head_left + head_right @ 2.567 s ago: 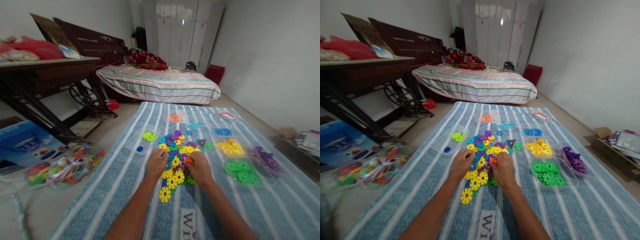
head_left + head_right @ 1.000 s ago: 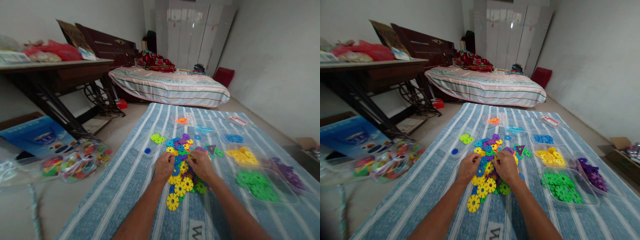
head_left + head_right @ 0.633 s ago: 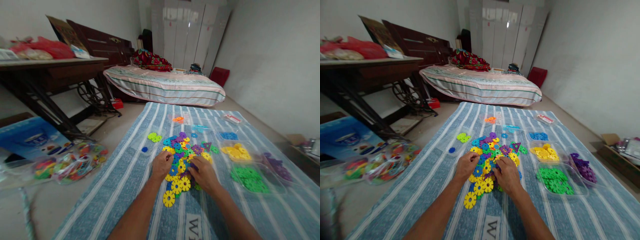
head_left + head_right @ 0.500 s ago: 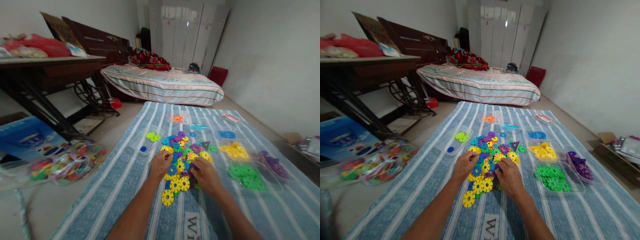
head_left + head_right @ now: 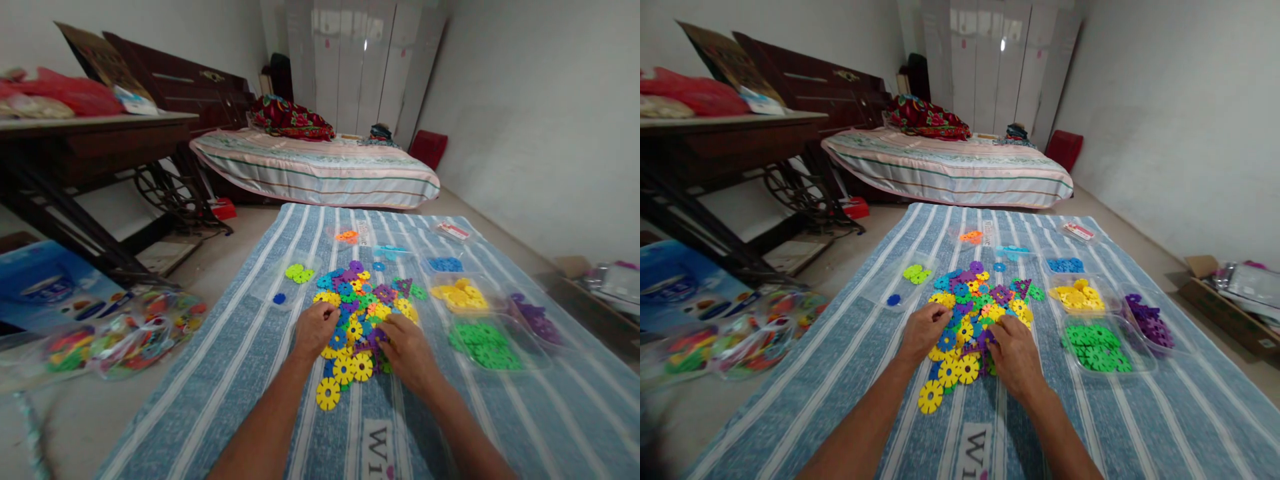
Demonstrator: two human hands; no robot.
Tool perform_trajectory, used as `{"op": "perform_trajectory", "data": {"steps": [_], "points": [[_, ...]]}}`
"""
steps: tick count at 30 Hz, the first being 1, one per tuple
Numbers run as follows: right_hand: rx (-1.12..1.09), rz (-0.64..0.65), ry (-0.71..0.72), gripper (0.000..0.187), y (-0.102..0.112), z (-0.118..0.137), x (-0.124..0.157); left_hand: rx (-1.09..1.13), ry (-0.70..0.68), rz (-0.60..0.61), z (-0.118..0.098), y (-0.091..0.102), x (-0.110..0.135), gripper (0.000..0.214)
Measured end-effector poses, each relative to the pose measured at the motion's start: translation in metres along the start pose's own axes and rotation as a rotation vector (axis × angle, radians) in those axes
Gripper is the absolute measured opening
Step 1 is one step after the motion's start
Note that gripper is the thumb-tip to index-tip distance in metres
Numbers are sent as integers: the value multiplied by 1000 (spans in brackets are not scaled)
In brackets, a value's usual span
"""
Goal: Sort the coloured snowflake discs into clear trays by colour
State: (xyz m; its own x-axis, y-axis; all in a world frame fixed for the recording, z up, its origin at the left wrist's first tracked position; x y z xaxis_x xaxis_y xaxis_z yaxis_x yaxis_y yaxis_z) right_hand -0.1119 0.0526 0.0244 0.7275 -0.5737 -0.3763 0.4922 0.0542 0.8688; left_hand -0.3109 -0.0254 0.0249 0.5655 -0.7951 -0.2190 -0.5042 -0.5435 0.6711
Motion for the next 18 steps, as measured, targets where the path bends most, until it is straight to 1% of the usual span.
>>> {"op": "perform_trajectory", "data": {"steps": [4, 7, 10, 12, 14, 15, 18], "points": [[-96, -21, -30, 16, 4, 3, -1, -5, 4, -3, -1, 1, -1, 19], [-197, -75, -109, 10, 11, 7, -1, -10, -7, 3, -2, 2, -3, 20], [-292, -114, -200, 9, 23, 7, 2, -20, -14, 10, -2, 3, -4, 22], [-325, -159, -244, 10, 36, 2, 4, -19, -11, 13, -2, 3, -5, 24], [-304, -227, -290, 14, 55, -13, 7, -17, -4, 14, -2, 4, -5, 25], [-270, -269, -319, 16, 66, -25, 9, -18, 0, 14, -2, 4, -4, 24], [-70, -421, -433, 27, 104, -74, 19, -22, 9, 15, -2, 4, -4, 24]]}}
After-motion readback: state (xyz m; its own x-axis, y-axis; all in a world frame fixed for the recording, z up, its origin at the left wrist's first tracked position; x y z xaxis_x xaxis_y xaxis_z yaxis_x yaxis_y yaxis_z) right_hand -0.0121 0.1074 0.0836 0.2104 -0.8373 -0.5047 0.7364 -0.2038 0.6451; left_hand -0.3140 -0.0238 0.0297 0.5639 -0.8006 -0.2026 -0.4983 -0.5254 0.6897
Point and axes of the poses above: each hand's wrist, its own x-axis away from the middle knuckle, its own y-axis out of the back of the hand, z = x × y, the point moved 3 cm from there along -x, towards the middle knuckle, and after that the axes turned 5 degrees about x, right-handed, at the moved point
